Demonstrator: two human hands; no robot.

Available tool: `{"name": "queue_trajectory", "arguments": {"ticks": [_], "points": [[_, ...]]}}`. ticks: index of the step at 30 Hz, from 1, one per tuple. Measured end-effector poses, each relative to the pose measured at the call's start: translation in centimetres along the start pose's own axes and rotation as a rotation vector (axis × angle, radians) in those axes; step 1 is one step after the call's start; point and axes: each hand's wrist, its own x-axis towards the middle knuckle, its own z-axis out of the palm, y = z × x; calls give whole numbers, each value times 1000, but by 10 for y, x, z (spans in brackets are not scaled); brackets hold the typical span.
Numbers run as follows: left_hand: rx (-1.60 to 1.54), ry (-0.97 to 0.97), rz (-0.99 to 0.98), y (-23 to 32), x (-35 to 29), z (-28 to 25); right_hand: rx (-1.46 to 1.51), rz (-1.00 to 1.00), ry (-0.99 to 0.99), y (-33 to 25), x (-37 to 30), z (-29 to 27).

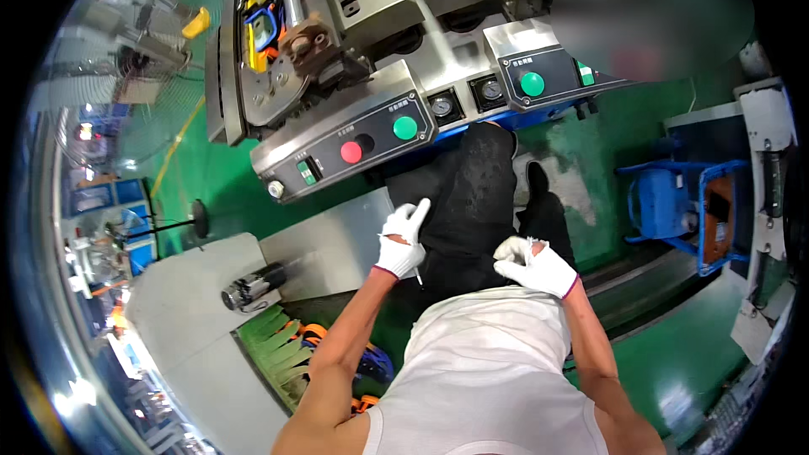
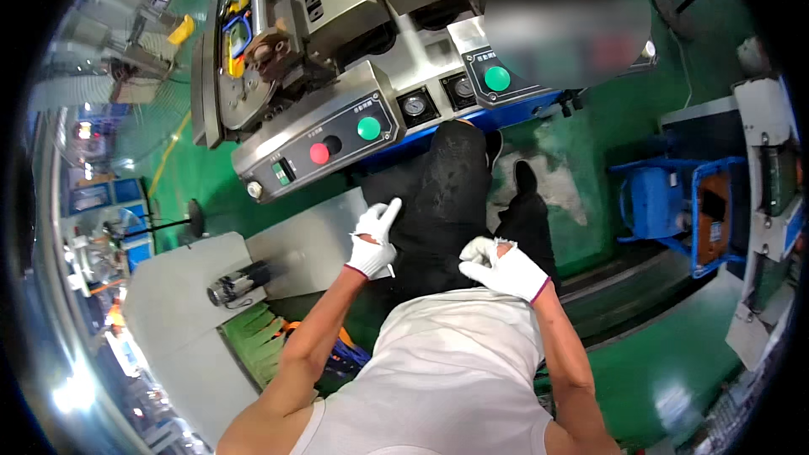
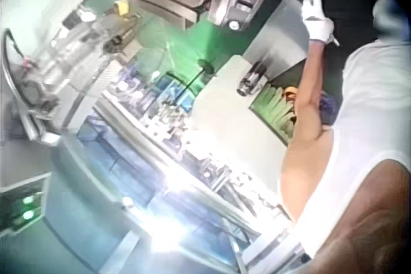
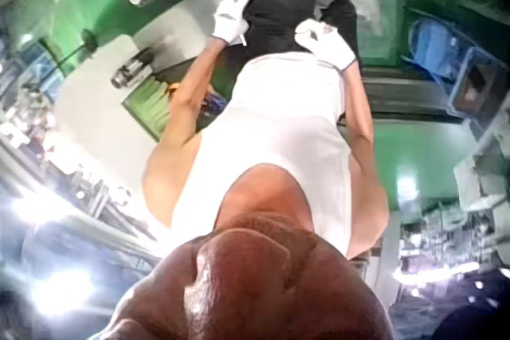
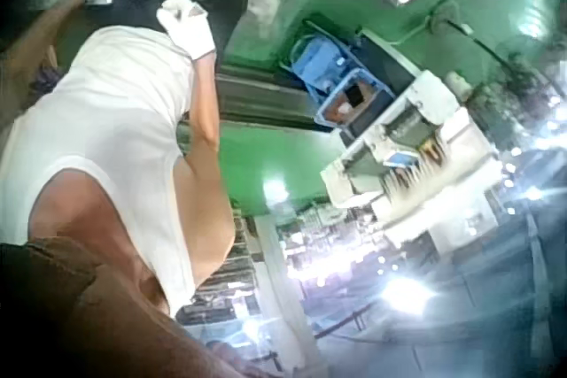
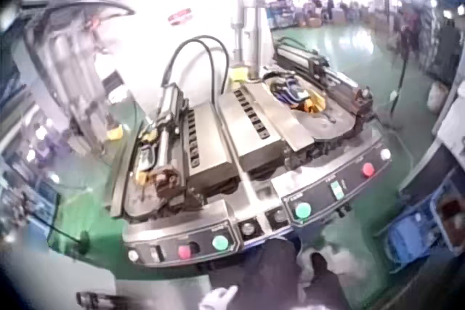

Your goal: The person picks up shoes from a conveyor belt, places them into a molding machine, activates the machine with buttons, and then places the shoes into a blue bin. The person also handles a rectangular black object and places it on the workspace.

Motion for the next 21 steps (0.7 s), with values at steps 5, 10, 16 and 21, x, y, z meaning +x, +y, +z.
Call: {"name": "queue_trajectory", "arguments": {"ticks": [5, 10, 16, 21], "points": [[58, 310, 124, -6, 19, -6, 0, 43, 536, 11, 0, 3], [129, 232, 69, -9, 50, 24, -3, 51, 628, 33, 6, -17], [105, 247, 62, -19, 42, 35, -144, 52, 473, 55, 37, -67], [164, 354, 53, -33, 40, 41, -350, -44, 249, 7, 90, -87]]}}
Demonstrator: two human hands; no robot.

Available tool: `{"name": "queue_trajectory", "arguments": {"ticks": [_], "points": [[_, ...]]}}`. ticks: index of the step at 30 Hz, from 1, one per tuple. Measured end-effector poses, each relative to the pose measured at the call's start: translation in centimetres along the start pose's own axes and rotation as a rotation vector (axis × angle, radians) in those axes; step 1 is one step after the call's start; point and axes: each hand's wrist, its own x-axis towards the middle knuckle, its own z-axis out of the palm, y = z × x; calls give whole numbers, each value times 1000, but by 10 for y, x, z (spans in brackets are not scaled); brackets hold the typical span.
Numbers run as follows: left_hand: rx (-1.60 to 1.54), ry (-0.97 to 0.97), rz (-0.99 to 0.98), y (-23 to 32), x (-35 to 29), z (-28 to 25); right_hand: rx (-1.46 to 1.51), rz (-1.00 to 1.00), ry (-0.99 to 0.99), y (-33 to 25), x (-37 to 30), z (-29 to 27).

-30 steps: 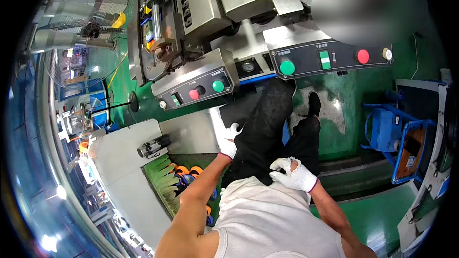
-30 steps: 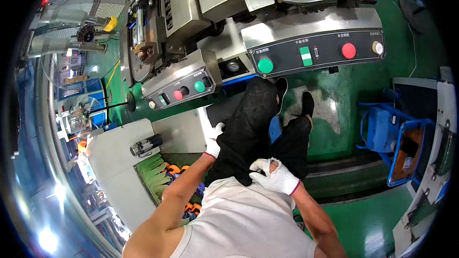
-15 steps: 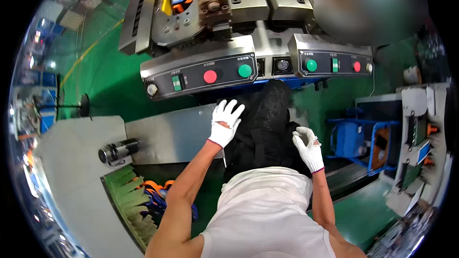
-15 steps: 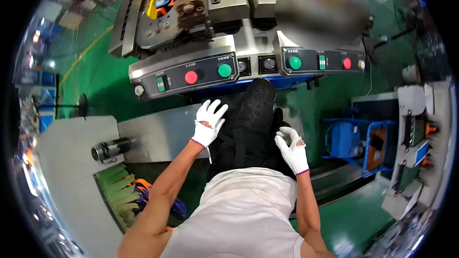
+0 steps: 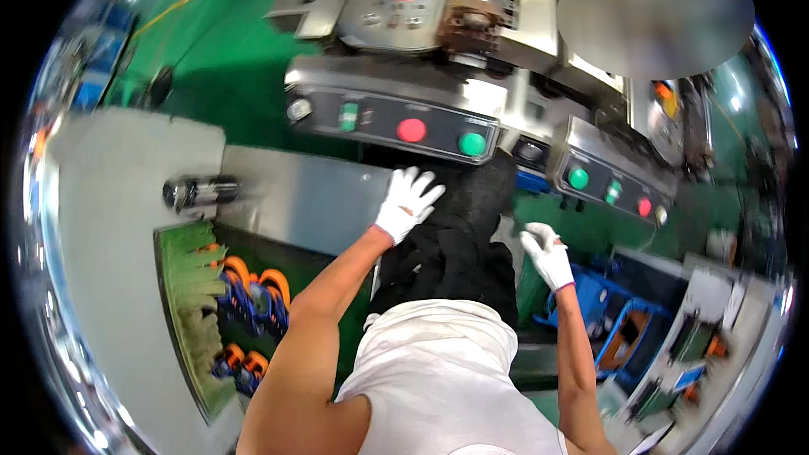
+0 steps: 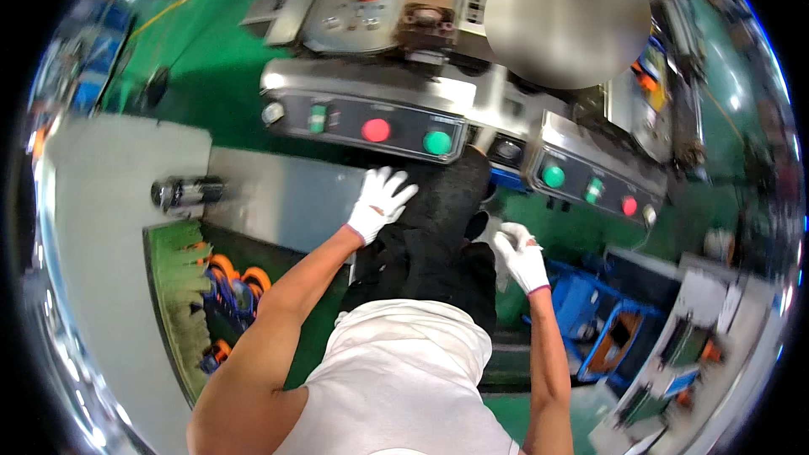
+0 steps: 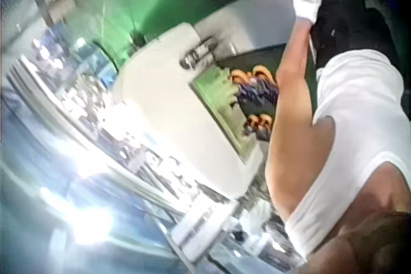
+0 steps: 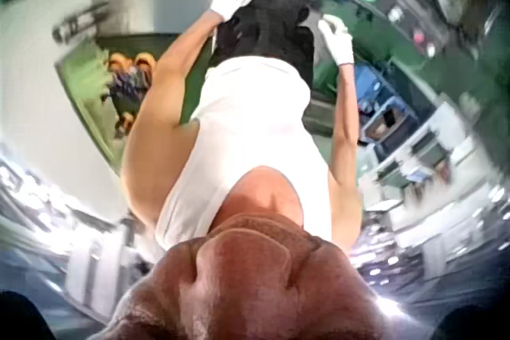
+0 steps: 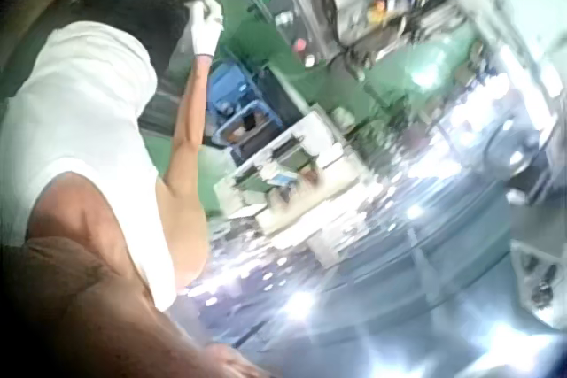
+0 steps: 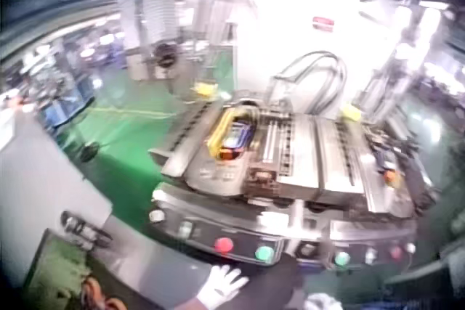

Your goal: The person picks up shoes from a conveyor belt, places them into a molding machine, activates the machine with buttons, and then places the shoes into a blue bin. The person also handles a rectangular black object and places it on the workspace.

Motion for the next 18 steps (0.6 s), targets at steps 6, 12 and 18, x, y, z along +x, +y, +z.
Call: {"name": "queue_trajectory", "arguments": {"ticks": [6, 12, 18], "points": [[10, 192, 89, -12, 12, 13, 138, -1, 27, 31, 53, 31], [-123, 159, -205, 6, -9, 22, 188, 52, 82, 16, 73, 55], [-600, 383, -783, 31, -152, -86, 193, -100, 145, -67, 87, 26]]}}
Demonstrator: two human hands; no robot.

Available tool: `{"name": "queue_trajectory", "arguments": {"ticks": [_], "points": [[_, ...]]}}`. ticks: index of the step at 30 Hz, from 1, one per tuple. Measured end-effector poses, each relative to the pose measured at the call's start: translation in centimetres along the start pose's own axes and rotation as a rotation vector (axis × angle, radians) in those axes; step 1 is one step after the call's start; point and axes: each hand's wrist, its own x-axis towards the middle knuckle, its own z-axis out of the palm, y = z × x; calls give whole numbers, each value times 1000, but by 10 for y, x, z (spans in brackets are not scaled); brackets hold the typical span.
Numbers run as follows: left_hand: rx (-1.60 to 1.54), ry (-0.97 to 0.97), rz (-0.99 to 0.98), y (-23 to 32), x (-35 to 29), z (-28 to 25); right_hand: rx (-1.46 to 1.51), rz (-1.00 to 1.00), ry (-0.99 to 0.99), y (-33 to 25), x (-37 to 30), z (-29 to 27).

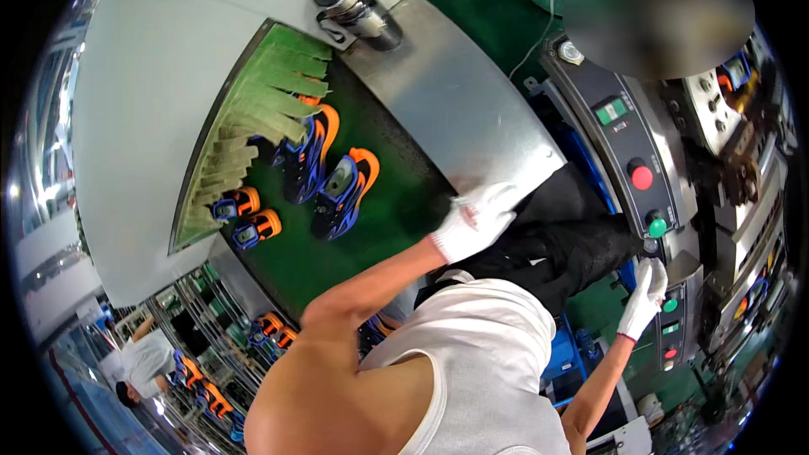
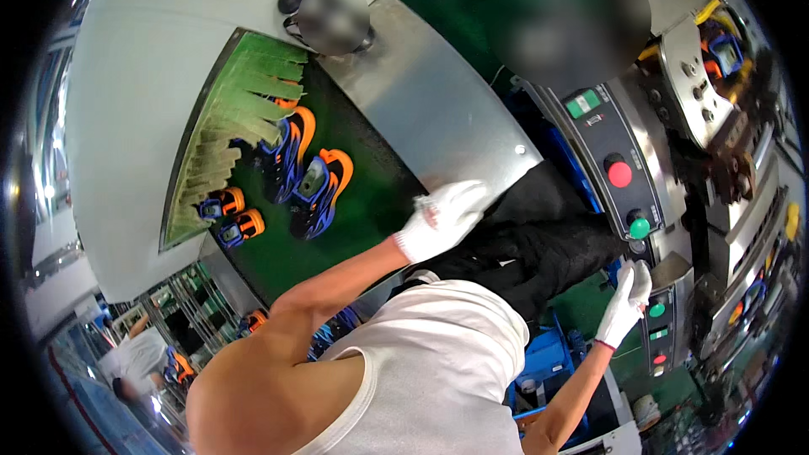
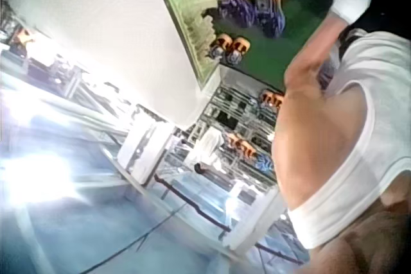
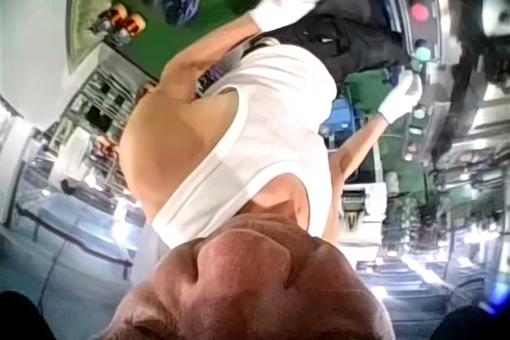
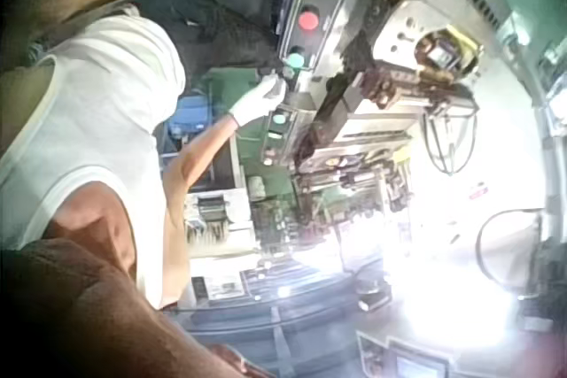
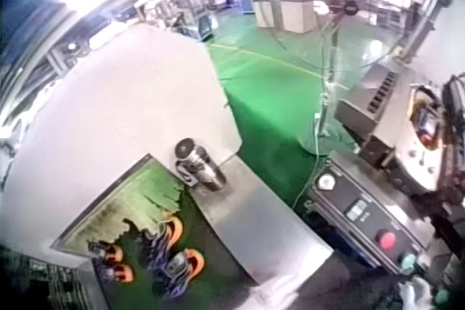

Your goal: The person picks up shoes from a conveyor belt, places them into a molding machine, activates the machine with buttons, and then places the shoes into a blue bin. The person also handles a rectangular black object and places it on the workspace.

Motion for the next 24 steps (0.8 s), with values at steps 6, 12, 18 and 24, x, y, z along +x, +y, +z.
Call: {"name": "queue_trajectory", "arguments": {"ticks": [6, 12, 18, 24], "points": [[252, 410, -686, -26, -179, -147, -88, -60, -219, -66, -34, 23], [614, 678, -875, -106, -143, -139, -371, -348, -451, -99, -50, 79], [604, 616, -603, -121, -133, -162, -43, -214, -499, -111, -76, 84], [319, 384, -158, 17, -39, -133, -149, -535, -636, -180, -113, 85]]}}
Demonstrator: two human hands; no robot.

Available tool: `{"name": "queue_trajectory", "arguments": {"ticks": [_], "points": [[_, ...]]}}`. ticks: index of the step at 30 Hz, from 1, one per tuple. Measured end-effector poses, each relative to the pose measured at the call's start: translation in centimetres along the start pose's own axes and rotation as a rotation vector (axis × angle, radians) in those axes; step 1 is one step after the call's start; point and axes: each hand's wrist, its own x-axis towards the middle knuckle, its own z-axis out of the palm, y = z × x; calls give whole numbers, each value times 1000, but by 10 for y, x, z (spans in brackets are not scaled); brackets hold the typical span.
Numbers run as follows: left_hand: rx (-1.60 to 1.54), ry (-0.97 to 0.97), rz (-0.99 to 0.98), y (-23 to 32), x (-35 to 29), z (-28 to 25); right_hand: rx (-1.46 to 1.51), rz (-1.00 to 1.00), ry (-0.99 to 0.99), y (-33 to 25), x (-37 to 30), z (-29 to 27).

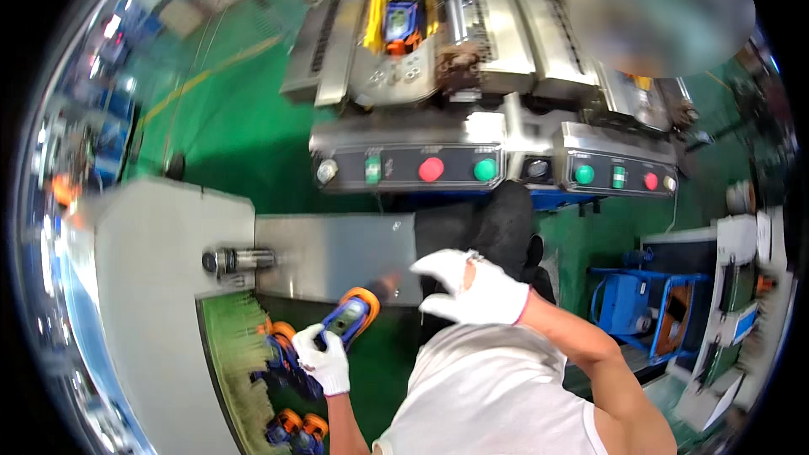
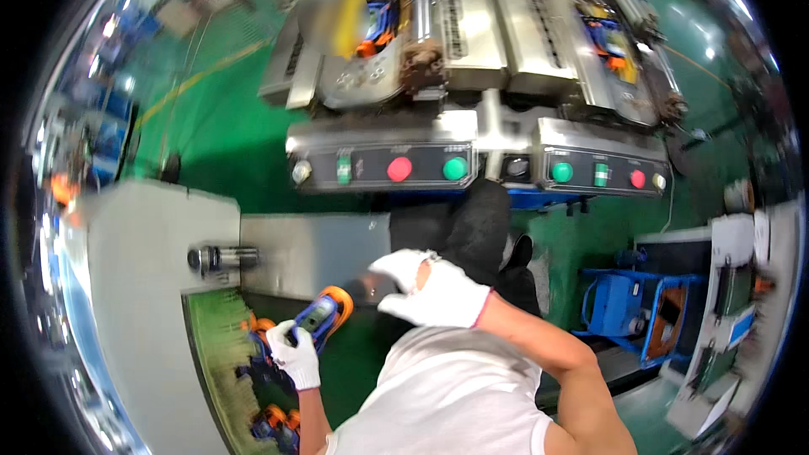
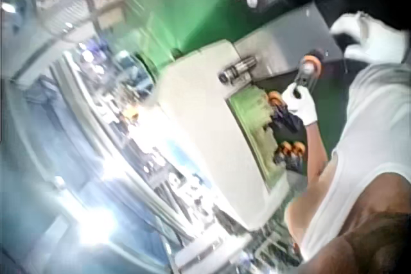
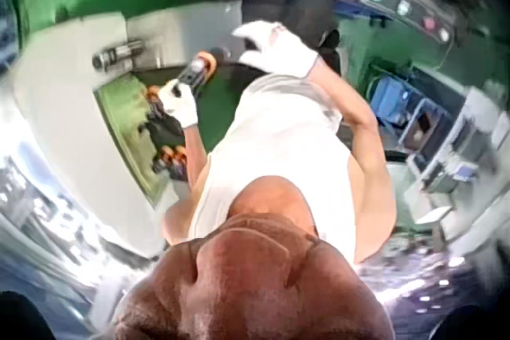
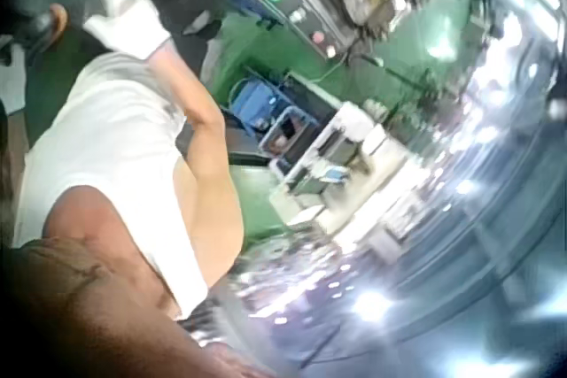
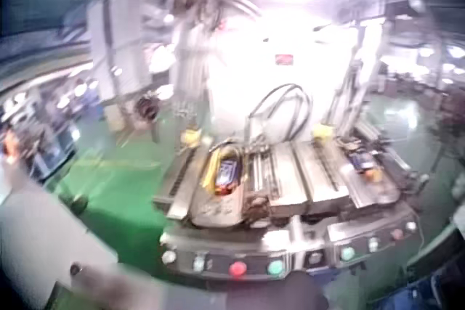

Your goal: The person picks up shoes from a conveyor belt, places them into a molding machine, activates the machine with buttons, and then places the shoes into a blue bin. The person also handles a rectangular black object and places it on the workspace.

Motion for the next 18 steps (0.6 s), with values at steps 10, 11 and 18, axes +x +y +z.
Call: {"name": "queue_trajectory", "arguments": {"ticks": [10, 11, 18], "points": [[-468, -860, 1248, 363, 53, 78, -192, 100, 738, 40, -66, -53], [-448, -937, 1327, 395, 45, 79, -59, 205, 718, 49, -93, -66], [-599, -560, 1306, 513, 71, 216, 890, 253, 1294, 89, -233, -43]]}}
